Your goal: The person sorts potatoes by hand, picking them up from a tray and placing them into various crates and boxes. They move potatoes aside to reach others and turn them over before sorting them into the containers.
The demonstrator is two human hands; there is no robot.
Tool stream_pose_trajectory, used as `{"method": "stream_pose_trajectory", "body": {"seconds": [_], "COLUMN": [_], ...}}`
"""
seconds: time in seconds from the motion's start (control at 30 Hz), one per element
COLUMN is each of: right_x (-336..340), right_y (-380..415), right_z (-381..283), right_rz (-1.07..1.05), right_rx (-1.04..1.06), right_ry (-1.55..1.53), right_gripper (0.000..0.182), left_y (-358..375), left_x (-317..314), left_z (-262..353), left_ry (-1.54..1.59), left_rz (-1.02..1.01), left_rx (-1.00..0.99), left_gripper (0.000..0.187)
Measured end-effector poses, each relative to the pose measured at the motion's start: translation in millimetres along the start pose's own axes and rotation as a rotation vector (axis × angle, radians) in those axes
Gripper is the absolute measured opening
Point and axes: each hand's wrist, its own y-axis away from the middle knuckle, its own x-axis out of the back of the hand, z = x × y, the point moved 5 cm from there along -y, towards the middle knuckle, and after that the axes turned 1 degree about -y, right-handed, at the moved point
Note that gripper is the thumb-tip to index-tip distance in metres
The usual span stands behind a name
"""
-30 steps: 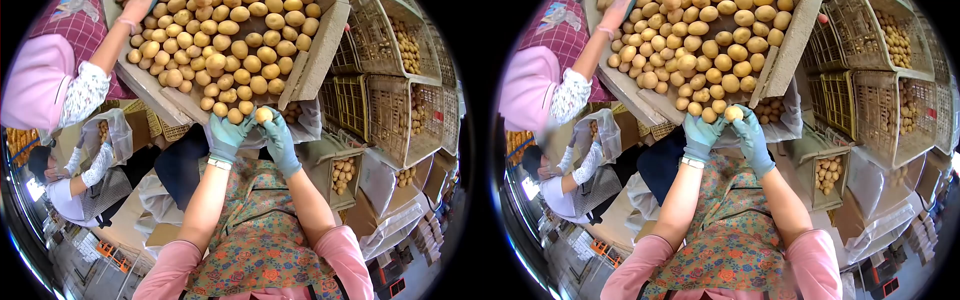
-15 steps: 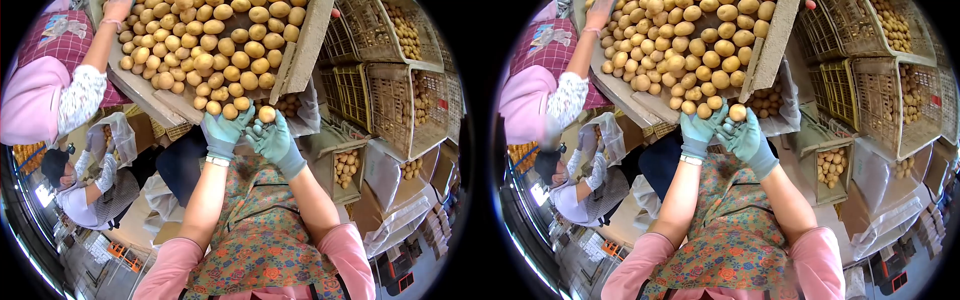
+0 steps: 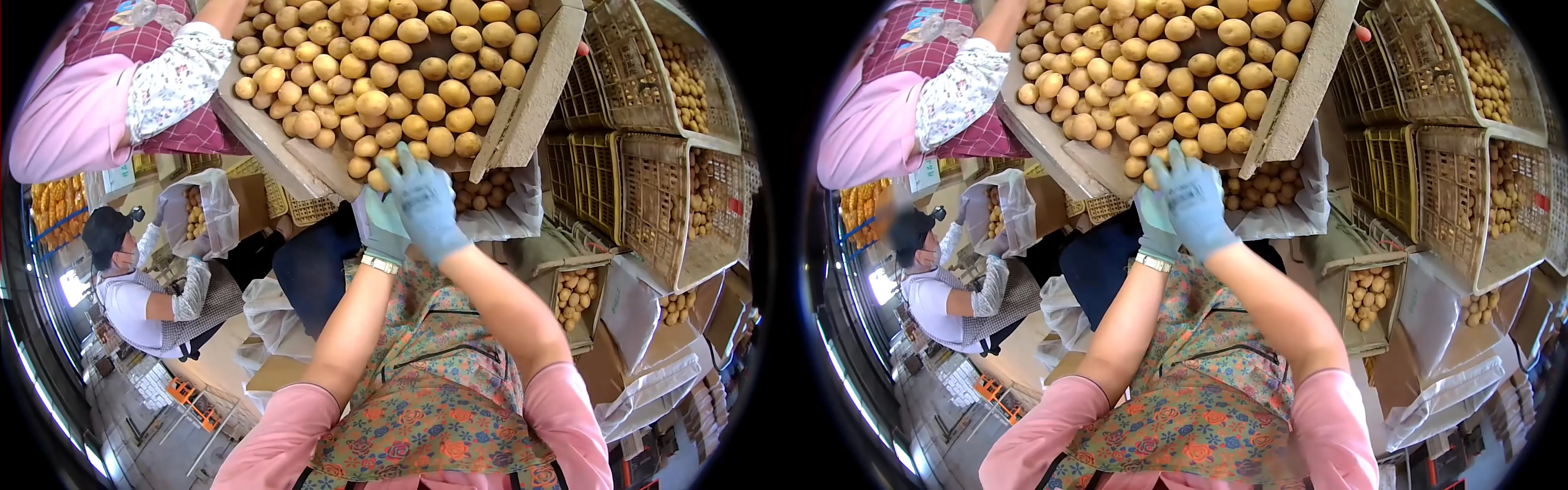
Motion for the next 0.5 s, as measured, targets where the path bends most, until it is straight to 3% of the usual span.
{"method": "stream_pose_trajectory", "body": {"seconds": [0.03, 0.07, 0.1, 0.13, 0.17, 0.23, 0.27, 0.3, 0.37, 0.4, 0.43, 0.5], "right_x": [-14, -13, -15, -19, -24, -20, -10, 4, 21, 7, 9, 15], "right_y": [-10, -20, -28, -31, -30, -29, -20, -11, 16, 35, 44, 60], "right_z": [-4, -5, -5, -6, 0, 18, 24, 21, 27, 29, 25, 20], "right_rz": [-0.141, -0.141, -0.289, -0.438, -0.440, -0.245, -0.156, -0.155, -0.161, -0.350, -0.351, -0.243], "right_rx": [0.018, 0.021, 0.019, 0.017, 0.018, 0.089, 0.063, 0.068, -0.304, -0.537, -0.541, -0.685], "right_ry": [0.141, 0.141, -0.008, -0.157, -0.150, -0.227, -0.444, -0.436, -1.039, -1.589, -1.588, -2.188], "right_gripper": [0.048, 0.048, 0.047, 0.046, 0.046, 0.050, 0.051, 0.051, 0.051, 0.047, 0.047, 0.050], "left_y": [2, 3, 4, -1, 2, 2, 5, 2, 1, 6, 8, 10], "left_x": [-12, -26, -33, -14, -6, 0, 5, 3, -5, -9, -11, -22], "left_z": [26, 52, 65, 33, 11, 12, 18, 18, -2, -19, -10, 18], "left_ry": [0.364, 0.729, 1.096, 0.804, 0.810, 0.306, -0.246, -0.240, 0.776, 1.495, 1.497, 1.512], "left_rz": [-0.056, -0.113, -0.171, 0.057, 0.055, 0.038, 0.071, 0.072, 0.029, -0.429, -0.427, -0.450], "left_rx": [0.005, 0.011, 0.018, 0.148, 0.147, -0.018, -0.101, -0.107, 0.163, 0.229, 0.231, 0.245], "left_gripper": [0.058, 0.047, 0.036, 0.066, 0.066, 0.062, 0.062, 0.062, 0.065, 0.073, 0.073, 0.080]}}
